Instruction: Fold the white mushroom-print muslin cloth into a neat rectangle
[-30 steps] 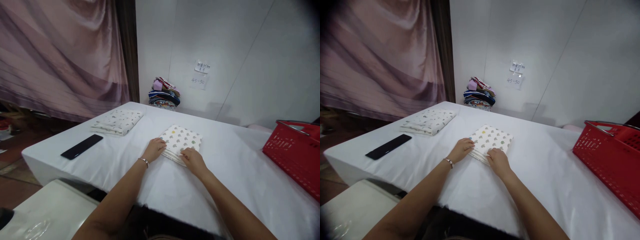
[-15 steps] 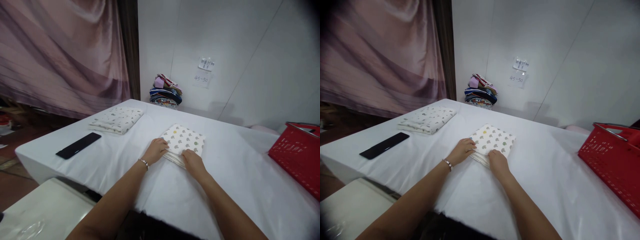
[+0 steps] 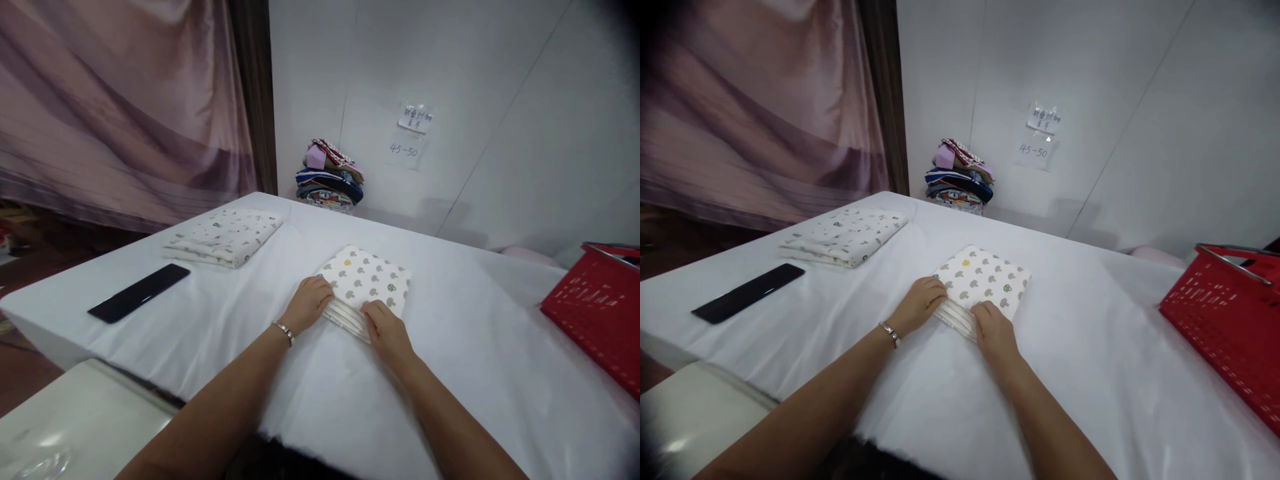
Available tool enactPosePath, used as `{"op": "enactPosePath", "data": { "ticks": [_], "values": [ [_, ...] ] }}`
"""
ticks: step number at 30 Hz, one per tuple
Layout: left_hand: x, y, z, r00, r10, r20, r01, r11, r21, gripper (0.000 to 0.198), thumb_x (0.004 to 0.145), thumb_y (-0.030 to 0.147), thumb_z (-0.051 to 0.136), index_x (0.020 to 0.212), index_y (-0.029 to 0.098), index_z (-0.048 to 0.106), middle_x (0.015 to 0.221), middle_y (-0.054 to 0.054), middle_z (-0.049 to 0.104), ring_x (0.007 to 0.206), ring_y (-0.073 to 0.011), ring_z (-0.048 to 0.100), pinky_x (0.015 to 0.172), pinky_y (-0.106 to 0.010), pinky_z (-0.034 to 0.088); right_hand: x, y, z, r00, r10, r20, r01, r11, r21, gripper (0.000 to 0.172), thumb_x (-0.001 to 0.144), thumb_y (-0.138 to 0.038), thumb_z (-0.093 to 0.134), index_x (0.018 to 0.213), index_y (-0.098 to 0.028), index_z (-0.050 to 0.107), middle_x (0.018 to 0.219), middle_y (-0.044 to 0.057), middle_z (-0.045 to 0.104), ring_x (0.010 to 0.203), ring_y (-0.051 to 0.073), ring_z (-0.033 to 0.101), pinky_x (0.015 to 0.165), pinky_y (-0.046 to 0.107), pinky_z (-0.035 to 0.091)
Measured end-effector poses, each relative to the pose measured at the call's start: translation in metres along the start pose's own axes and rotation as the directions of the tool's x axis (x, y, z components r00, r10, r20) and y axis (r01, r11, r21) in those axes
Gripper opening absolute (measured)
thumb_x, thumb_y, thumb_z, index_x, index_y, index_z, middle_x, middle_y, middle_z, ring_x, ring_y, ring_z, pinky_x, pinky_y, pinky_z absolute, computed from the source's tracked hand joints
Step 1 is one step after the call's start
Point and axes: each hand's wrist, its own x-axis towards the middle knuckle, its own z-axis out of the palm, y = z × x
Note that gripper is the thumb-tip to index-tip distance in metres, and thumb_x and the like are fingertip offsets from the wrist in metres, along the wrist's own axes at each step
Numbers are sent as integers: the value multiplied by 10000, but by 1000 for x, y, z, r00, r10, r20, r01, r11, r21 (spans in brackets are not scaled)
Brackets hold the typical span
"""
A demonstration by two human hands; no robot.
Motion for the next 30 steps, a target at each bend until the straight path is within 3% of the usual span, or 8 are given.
{"op": "enactPosePath", "data": {
  "ticks": [5, 12, 17, 26, 30],
  "values": [
    [2, 2, 3, 999, 9, -49, -9, 1000, -15, 120, 823, 131, 464, 794, 199, 558, 905, -22, 600, 950, -166, 500, 899, -362, 371, 0, -1, 1, 998, -58, 37, 59, 997, -39, 261, 814, -98, 385, 893, -223, 599, 953, 35, 570, 838, 145, 533, 673, 227, 429],
    [-1, 1, 5, 998, 39, -41, -39, 999, 3, 239, 745, 27, 459, 768, 211, 610, 1021, -15, 591, 1068, -174, 456, 954, -375, 347, 1, -6, 2, 997, -36, 69, 41, 996, -79, 201, 844, -198, 429, 919, -214, 616, 958, 54, 572, 858, 161, 529, 713, 257, 442],
    [-2, 1, -3, 998, 36, 43, -37, 999, 23, 204, 799, 141, 510, 919, 244, 638, 1065, -29, 578, 1095, -195, 444, 965, -395, 343, 1, -8, 1, 996, 8, 91, 1, 996, -94, 211, 871, -237, 420, 938, -219, 619, 978, 53, 575, 887, 163, 528, 741, 264, 441],
    [0, 5, -3, 994, 4, 111, -11, 998, 59, 134, 822, 200, 525, 851, 225, 654, 1069, -39, 578, 1067, -203, 466, 940, -399, 361, 6, -11, 5, 989, 80, 123, -50, 972, -230, 224, 889, -198, 391, 881, -203, 615, 928, 52, 593, 878, 170, 532, 707, 263, 434],
    [-1, 5, -6, 995, 22, 101, -26, 999, 35, 132, 815, 215, 542, 894, 238, 645, 1109, -36, 559, 1097, -202, 451, 955, -396, 352, 4, -12, 3, 996, 48, 72, -33, 980, -195, 212, 885, -155, 368, 830, -196, 568, 915, 47, 586, 855, 159, 528, 713, 251, 434]
  ]
}}
